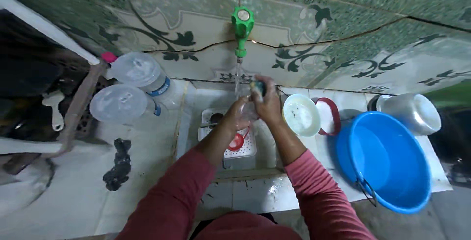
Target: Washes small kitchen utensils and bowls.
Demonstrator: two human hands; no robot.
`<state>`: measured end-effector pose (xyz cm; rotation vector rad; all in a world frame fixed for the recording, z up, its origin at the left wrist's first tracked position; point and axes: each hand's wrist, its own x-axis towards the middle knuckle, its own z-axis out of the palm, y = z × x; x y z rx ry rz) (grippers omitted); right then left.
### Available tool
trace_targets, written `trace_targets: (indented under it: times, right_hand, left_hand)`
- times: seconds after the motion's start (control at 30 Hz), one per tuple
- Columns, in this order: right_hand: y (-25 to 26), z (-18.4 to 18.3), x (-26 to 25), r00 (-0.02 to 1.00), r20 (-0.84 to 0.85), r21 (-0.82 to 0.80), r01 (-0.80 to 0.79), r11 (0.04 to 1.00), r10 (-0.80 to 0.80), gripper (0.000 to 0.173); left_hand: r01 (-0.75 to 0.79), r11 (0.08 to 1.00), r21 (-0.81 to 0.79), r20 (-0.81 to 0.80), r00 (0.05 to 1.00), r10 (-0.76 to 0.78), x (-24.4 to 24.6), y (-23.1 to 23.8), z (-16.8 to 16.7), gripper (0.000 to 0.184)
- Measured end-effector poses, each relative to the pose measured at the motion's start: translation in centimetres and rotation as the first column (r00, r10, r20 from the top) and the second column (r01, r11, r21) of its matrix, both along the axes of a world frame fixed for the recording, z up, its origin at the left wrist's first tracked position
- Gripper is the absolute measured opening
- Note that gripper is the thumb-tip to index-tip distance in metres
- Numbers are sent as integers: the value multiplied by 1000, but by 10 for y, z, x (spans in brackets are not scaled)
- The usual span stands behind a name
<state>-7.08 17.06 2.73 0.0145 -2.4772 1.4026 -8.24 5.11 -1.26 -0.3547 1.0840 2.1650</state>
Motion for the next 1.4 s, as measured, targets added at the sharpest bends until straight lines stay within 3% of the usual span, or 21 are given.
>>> trace_targets:
  times: [0.07, 0.17, 0.3, 0.47, 0.53, 0.6, 0.67, 0.7, 0.73, 0.8, 0.83, 0.9, 0.93, 1.0, 1.07, 1.1, 1.17, 1.23, 1.27, 1.33, 1.4]
  right_hand:
    - [4, 9, -17, 988, 141, -145, 81, 986, -61, 39]
    - [-1, 20, -11, 925, 359, -89, -102, 991, 128, 44]
    - [-5, 10, -17, 763, 556, -49, -367, 929, 330, 50]
    - [-35, -23, -41, 733, 582, -673, 191, 714, 352, 34]
    - [-49, -28, -40, 839, 511, -522, 129, 843, 188, 32]
    - [-53, -31, -30, 923, 353, 5, -162, 987, 150, 34]
    - [-48, -42, -26, 935, 260, 440, -338, 832, 243, 42]
    - [-48, -44, -30, 912, 321, 466, -386, 796, 254, 46]
    - [-50, -46, -35, 889, 389, 376, -392, 840, 242, 46]
    - [-60, -49, -47, 885, 427, -142, -139, 980, 187, 43]
    - [-66, -47, -52, 872, 465, -426, 67, 902, 155, 39]
    - [-69, -45, -54, 860, 488, -617, 219, 756, 149, 31]
    - [-66, -49, -53, 870, 469, -534, 142, 833, 153, 32]
    - [-54, -57, -48, 897, 402, 17, -205, 979, 181, 29]
    - [-48, -63, -47, 892, 374, 455, -416, 787, 254, 31]
    - [-48, -65, -49, 873, 411, 455, -448, 770, 265, 36]
    - [-54, -61, -53, 832, 496, 13, -293, 956, 248, 43]
    - [-67, -58, -57, 812, 562, -546, 217, 809, 161, 31]
    - [-70, -58, -58, 802, 581, -613, 320, 722, 138, 31]
    - [-67, -64, -54, 846, 518, -433, 134, 891, 125, 34]
    - [-59, -71, -46, 904, 384, 144, -260, 955, 188, 30]
  left_hand:
    - [77, 995, -64, -143, 986, -86, 1, -13, 1, 30]
    - [143, 987, -71, -260, 953, -157, -18, -36, 2, 50]
    - [101, 926, -365, 1, 994, -108, -52, -50, 0, 62]
    - [-193, 604, -773, -488, 789, -373, -75, -48, 4, 39]
    - [-241, 659, -713, -534, 795, -287, -81, -53, -9, 38]
    - [-68, 815, -576, -285, 951, -122, -84, -58, -11, 47]
    - [55, 886, -460, -111, 987, -119, -93, -61, -10, 40]
    - [44, 872, -487, -137, 983, -126, -99, -60, -11, 37]
    - [-6, 837, -547, -230, 962, -143, -102, -59, -11, 37]
    - [-159, 774, -613, -445, 879, -171, -105, -54, -11, 29]
    - [-199, 777, -597, -501, 849, -168, -107, -54, -15, 28]
    - [-162, 813, -560, -497, 850, -173, -111, -57, -25, 29]
    - [-90, 828, -553, -433, 880, -193, -113, -59, -28, 32]
    - [88, 842, -533, -186, 958, -217, -116, -62, -24, 45]
    - [196, 809, -554, -12, 970, -244, -118, -61, -18, 49]
    - [171, 772, -613, -40, 968, -247, -119, -59, -21, 47]
    - [38, 715, -698, -228, 935, -273, -122, -56, -31, 42]
    - [-81, 712, -698, -407, 863, -300, -121, -54, -40, 32]
    - [-88, 721, -687, -433, 847, -309, -121, -54, -45, 31]
    - [-2, 747, -665, -361, 876, -320, -122, -59, -52, 36]
    - [172, 770, -614, -121, 944, -308, -122, -63, -46, 51]
